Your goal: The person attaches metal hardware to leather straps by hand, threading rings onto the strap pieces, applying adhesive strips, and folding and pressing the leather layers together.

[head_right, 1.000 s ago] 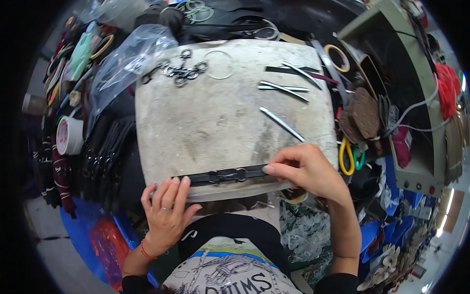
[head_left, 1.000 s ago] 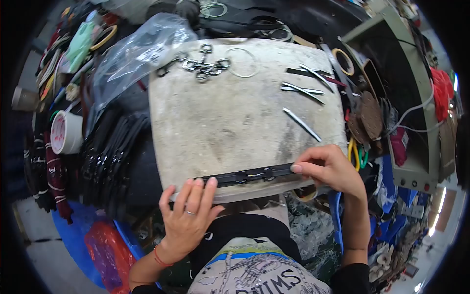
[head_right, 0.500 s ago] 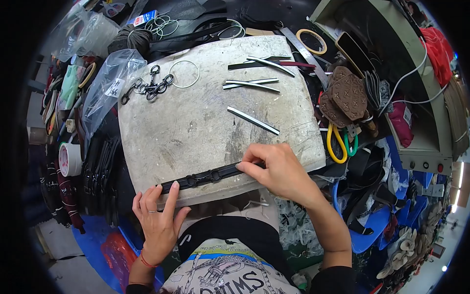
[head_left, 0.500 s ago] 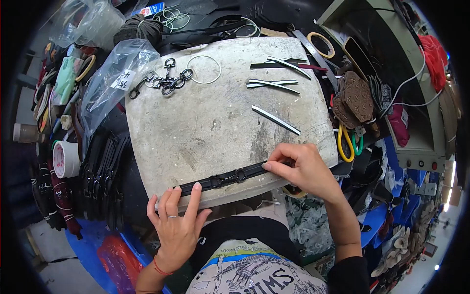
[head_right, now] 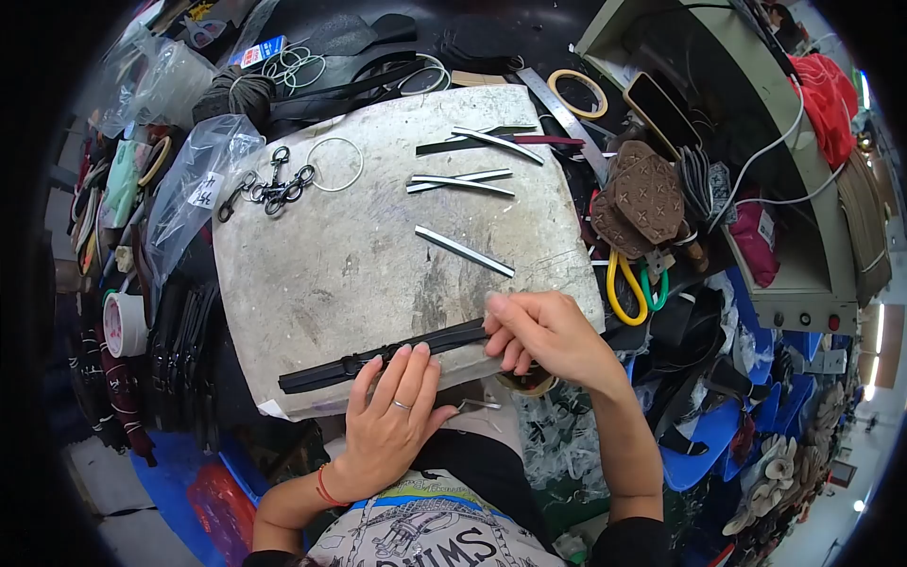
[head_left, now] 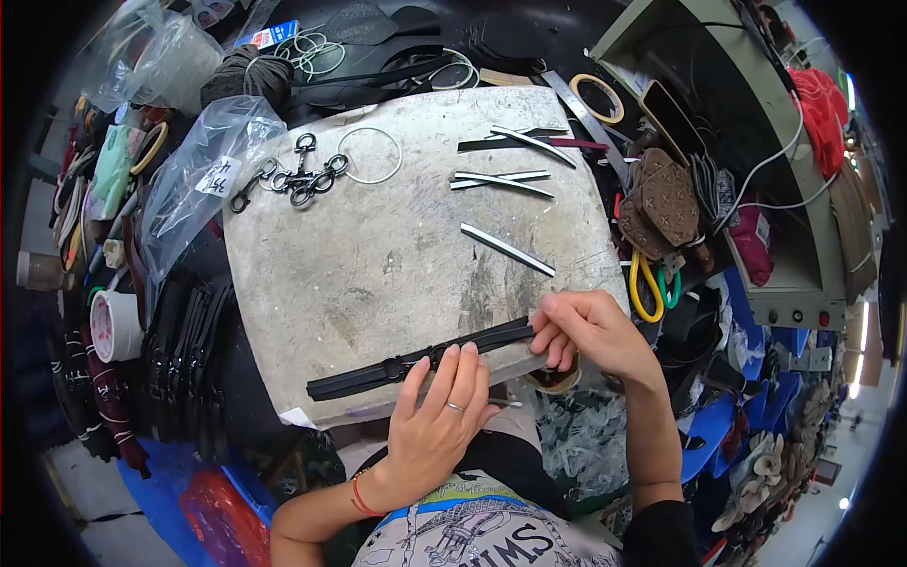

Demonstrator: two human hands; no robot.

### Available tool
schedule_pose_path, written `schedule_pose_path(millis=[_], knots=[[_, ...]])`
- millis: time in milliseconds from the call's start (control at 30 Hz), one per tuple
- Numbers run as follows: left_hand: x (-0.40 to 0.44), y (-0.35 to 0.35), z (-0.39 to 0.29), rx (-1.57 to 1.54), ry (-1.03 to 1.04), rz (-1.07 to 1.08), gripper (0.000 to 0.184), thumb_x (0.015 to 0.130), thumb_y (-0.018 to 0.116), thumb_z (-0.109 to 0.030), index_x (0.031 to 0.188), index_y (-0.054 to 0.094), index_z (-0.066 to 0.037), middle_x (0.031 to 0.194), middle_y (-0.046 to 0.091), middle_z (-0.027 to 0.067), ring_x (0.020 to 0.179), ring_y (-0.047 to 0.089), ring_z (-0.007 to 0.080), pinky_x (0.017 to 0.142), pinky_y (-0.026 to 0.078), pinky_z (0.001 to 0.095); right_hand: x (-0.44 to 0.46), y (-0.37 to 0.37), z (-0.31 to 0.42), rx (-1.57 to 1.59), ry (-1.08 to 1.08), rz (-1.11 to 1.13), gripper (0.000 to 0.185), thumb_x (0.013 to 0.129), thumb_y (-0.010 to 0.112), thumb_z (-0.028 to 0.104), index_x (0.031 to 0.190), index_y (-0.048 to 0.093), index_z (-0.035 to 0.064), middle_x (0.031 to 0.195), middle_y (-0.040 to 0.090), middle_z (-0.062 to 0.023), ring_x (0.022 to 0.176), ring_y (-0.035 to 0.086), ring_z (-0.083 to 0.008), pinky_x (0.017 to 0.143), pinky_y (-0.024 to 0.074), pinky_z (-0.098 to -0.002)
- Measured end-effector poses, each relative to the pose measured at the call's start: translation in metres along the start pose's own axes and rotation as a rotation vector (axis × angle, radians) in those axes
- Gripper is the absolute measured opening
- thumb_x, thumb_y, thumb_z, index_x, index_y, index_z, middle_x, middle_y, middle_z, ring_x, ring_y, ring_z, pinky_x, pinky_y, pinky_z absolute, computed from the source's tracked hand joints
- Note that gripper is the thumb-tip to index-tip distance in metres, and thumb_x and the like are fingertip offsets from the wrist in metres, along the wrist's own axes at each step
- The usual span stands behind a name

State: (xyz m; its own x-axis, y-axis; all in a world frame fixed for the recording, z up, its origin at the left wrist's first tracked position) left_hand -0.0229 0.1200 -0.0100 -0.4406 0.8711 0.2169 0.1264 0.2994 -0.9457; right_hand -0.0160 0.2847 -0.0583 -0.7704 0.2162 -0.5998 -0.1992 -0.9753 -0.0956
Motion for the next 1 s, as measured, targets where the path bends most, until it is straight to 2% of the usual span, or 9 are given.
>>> schedule_pose_path(millis=[400,500,567,633,667,767,833,900,1000], knots=[[0.012,0.004,-0.003,0.111,-0.057,-0.064,0.061,0.08,0.066,-0.044,0.129,0.058,-0.01,0.114,0.051,0.0081,0.11,0.047,0.0209,0.096,0.034,0.0441,-0.006,0.001,0.004,-0.168,-0.051,-0.143,0.021,0.087,0.068,0.017,0.086,0.065,-0.004,0.067,0.067,-0.005,0.054,0.061,-0.0075,0.049,0.0477,-0.0219],[0.016,0.005,-0.003,0.088,-0.063,-0.074,0.058,0.08,0.068,-0.041,0.128,0.059,-0.01,0.111,0.051,0.0079,0.106,0.048,0.021,0.094,0.034,0.0434,-0.009,0.003,0.017,-0.379,-0.21,-0.231,0.02,0.083,0.069,0.017,0.079,0.062,-0.0017,0.062,0.065,-0.0099,0.05,0.062,-0.0151,0.049,0.0473,-0.0299],[0.021,0.0,-0.001,0.048,-0.07,-0.061,0.056,0.08,0.069,-0.04,0.126,0.059,-0.01,0.11,0.051,0.0076,0.105,0.048,0.021,0.093,0.035,0.0429,-0.014,0.0,0.034,-0.595,-0.229,-0.288,0.025,0.08,0.072,0.02,0.075,0.059,-0.0006,0.061,0.063,-0.0133,0.055,0.064,-0.0285,0.053,0.0484,-0.0379],[0.022,-0.014,0.014,-0.061,-0.101,-0.066,0.045,0.082,0.068,-0.027,0.123,0.061,-0.009,0.109,0.055,0.0077,0.109,0.051,0.0237,0.098,0.034,0.045,-0.016,-0.012,0.052,-0.814,-0.285,-0.336,0.027,0.078,0.073,0.022,0.075,0.059,-0.0002,0.061,0.063,-0.0133,0.058,0.064,-0.0336,0.055,0.0488,-0.0406],[0.017,-0.021,0.027,-0.075,-0.115,-0.107,0.042,0.083,0.067,-0.023,0.122,0.061,-0.008,0.108,0.056,0.0081,0.11,0.052,0.0247,0.099,0.034,0.0459,-0.013,-0.019,0.053,-0.732,-0.282,-0.349,0.02,0.081,0.07,0.019,0.079,0.062,0.0004,0.066,0.063,-0.0137,0.067,0.064,-0.0349,0.062,0.0494,-0.0422],[0.005,-0.027,0.045,-0.181,-0.147,-0.186,0.034,0.084,0.062,-0.009,0.117,0.063,-0.007,0.101,0.06,0.0094,0.105,0.057,0.0292,0.098,0.038,0.0487,-0.019,0.0,0.093,-0.719,-0.75,-0.5,0.013,0.086,0.064,0.012,0.086,0.064,-0.0002,0.077,0.062,-0.0168,0.077,0.062,-0.0346,0.07,0.0491,-0.0411],[0.0,-0.024,0.04,-0.202,-0.106,-0.185,0.034,0.082,0.062,-0.008,0.116,0.064,-0.007,0.096,0.061,0.0093,0.098,0.06,0.0289,0.094,0.042,0.0473,0.002,0.023,0.095,-0.721,-0.862,-0.523,0.015,0.086,0.06,0.007,0.098,0.064,-0.0013,0.098,0.06,-0.0177,0.092,0.057,-0.0359,0.081,0.0461,-0.0419],[-0.01,-0.034,0.035,-0.324,-0.092,-0.265,0.03,0.076,0.059,-0.002,0.104,0.069,-0.007,0.088,0.061,0.0083,0.086,0.06,0.0252,0.081,0.046,0.0397,0.01,0.04,0.099,-0.81,-0.968,-0.669,0.018,0.084,0.061,0.006,0.1,0.064,-0.0008,0.103,0.06,-0.0169,0.097,0.056,-0.0349,0.086,0.0434,-0.0434],[-0.041,-0.094,0.067,-0.112,-0.217,-0.44,0.027,0.078,0.055,0.0,0.1,0.069,-0.007,0.086,0.062,0.0079,0.081,0.058,0.0247,0.072,0.045,0.038,0.018,0.046,0.088,-0.826,-0.952,-0.646,0.018,0.085,0.06,0.007,0.101,0.063,-0.0003,0.103,0.061,-0.0162,0.099,0.056,-0.0341,0.088,0.0421,-0.0437]])
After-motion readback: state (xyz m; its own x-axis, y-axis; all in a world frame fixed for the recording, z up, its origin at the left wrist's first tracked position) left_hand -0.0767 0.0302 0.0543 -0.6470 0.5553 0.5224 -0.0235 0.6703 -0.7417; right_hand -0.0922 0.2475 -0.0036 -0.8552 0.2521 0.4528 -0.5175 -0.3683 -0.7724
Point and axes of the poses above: each hand's wrist, its own x-axis towards the middle knuckle, its own y-axis out of the palm, z = x × y, the point moved 10 cm from there along x, towards the middle knuckle
